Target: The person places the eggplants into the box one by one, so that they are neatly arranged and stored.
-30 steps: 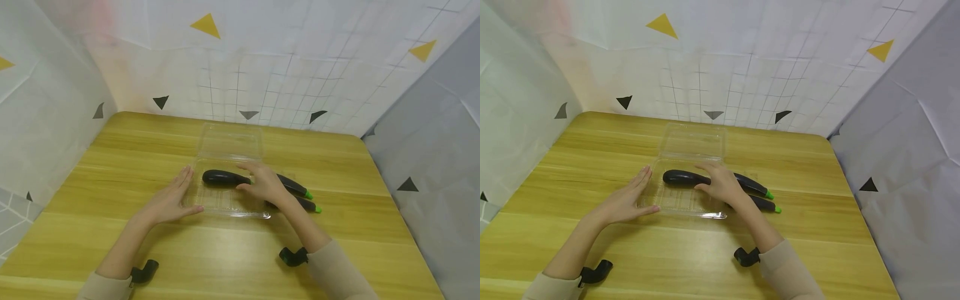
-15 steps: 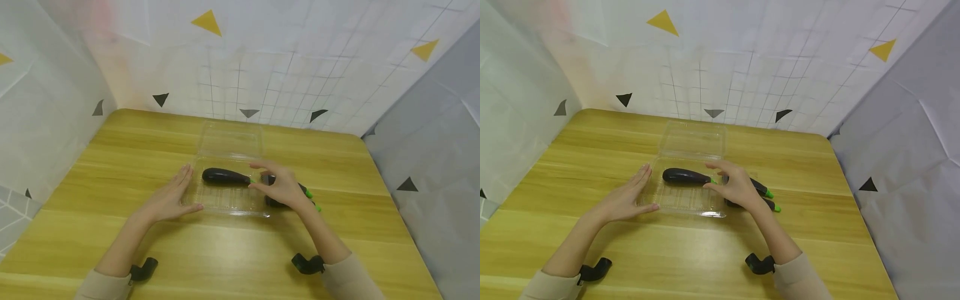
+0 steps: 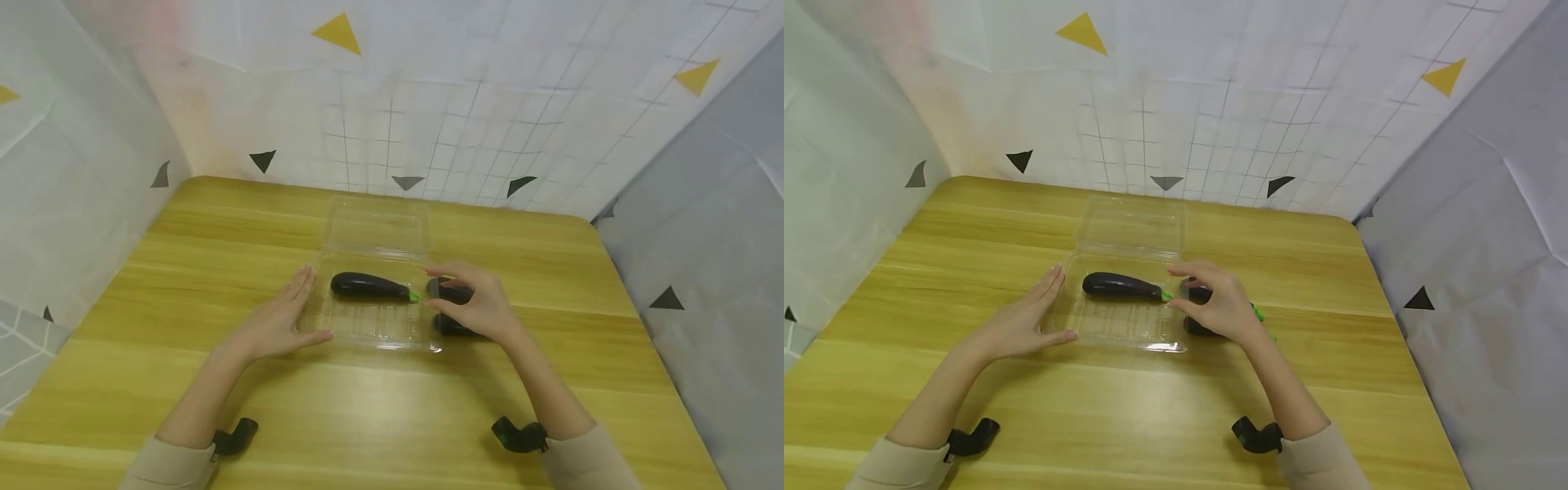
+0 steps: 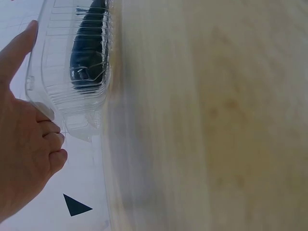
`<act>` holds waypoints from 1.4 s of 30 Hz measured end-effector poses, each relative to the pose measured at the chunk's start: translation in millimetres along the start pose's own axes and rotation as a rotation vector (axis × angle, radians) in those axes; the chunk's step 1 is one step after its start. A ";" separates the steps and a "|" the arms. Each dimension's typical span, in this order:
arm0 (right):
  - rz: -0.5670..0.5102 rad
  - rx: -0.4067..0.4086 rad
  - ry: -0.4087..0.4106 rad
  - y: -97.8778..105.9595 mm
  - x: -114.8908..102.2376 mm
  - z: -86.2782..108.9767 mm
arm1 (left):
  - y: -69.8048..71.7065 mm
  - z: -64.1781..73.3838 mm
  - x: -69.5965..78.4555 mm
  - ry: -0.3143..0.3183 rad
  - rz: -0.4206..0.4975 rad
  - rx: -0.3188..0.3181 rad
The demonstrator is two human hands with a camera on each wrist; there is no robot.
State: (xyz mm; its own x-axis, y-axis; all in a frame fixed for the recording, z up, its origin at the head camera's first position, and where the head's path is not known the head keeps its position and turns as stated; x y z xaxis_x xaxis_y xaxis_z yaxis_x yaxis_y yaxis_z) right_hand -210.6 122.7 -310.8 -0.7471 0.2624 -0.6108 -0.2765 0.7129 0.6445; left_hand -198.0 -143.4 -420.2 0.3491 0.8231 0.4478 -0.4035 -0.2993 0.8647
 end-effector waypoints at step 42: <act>0.193 0.007 -0.160 39.9 27.4 65.0 | -1.9 0.2 -2.0 0.006 0.020 -0.005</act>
State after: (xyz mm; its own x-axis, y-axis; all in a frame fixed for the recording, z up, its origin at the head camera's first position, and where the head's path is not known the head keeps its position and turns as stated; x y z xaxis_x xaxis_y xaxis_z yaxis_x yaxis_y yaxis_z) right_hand -202.8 200.6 -331.8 -0.6801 0.4933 -0.5423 -0.1332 0.6443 0.7531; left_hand -197.7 -144.6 -422.7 0.3359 0.8200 0.4634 -0.4144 -0.3132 0.8545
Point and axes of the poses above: each hand's wrist, its own z-axis away from the middle knuckle, its own y-axis out of the back of the hand, x = y × z, the point moved 9 cm from there along -z, towards the middle knuckle, and after that the axes turned 10 degrees about -x, right-handed, at the moved point
